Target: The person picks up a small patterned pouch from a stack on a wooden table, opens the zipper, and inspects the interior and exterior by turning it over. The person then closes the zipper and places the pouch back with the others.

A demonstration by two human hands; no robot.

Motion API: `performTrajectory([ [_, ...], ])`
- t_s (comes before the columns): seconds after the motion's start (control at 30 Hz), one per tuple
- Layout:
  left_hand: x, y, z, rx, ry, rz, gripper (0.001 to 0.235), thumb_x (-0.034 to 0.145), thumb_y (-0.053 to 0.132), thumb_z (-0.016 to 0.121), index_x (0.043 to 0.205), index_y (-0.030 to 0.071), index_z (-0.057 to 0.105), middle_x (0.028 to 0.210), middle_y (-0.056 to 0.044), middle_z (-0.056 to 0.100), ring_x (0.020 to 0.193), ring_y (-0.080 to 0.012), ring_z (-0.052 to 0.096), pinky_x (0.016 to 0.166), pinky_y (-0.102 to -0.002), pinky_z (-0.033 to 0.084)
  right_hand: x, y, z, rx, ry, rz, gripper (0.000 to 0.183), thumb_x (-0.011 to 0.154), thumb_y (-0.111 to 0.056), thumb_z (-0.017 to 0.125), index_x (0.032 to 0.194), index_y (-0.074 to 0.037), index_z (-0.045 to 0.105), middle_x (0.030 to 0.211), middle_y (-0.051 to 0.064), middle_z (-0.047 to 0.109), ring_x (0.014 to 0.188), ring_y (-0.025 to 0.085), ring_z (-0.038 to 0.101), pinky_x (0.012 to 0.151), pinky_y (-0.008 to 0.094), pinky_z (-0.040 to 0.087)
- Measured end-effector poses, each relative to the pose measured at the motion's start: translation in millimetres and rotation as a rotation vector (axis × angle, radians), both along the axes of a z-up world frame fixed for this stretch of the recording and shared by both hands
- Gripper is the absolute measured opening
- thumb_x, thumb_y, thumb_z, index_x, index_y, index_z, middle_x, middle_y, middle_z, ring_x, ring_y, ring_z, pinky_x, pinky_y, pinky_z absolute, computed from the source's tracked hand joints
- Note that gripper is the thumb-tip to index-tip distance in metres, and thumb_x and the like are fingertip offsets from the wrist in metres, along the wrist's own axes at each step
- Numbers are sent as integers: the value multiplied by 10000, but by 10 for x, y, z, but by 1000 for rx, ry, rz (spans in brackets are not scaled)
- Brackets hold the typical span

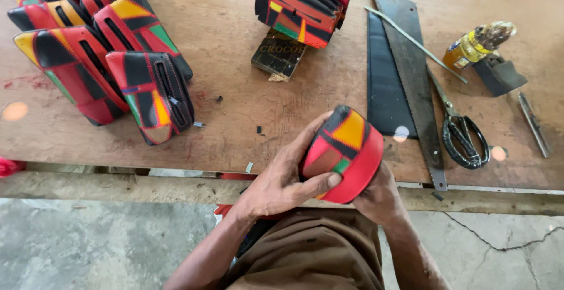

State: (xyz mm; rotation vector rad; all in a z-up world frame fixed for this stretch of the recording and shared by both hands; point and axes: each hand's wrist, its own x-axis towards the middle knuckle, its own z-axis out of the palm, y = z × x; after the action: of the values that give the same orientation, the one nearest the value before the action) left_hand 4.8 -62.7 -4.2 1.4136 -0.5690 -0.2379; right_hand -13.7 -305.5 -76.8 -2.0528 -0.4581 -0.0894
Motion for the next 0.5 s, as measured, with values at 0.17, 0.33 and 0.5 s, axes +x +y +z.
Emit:
performTrajectory([
  [0.17,-7,57,45,-65,86,-65,841,884,272,791,1571,17,379,1469,-151,581,1394,-205,528,1183,-355,407,-166,46,14,54,-111,-34,527,777,-139,830,1252,-49,620,1203,123,684,1129,258,678,982,362,531],
  [0.33,-24,47,69,73,139,-63,648,894,299,778,1432,28,540,1165,-99,695,989,-147,641,940,-322,547,-175,42,36,-135,-70,92,539,767,-80,779,1276,-42,607,1240,156,675,1180,323,655,980,405,518],
  [0.5,-58,-35,-42,159,176,-27,579,869,296,802,1344,41,591,1044,-82,727,917,-125,640,912,-302,548,-167,-2,-1,-98,106,163,487,787,-56,739,1256,-38,610,1179,143,693,1110,325,688,926,409,552],
])
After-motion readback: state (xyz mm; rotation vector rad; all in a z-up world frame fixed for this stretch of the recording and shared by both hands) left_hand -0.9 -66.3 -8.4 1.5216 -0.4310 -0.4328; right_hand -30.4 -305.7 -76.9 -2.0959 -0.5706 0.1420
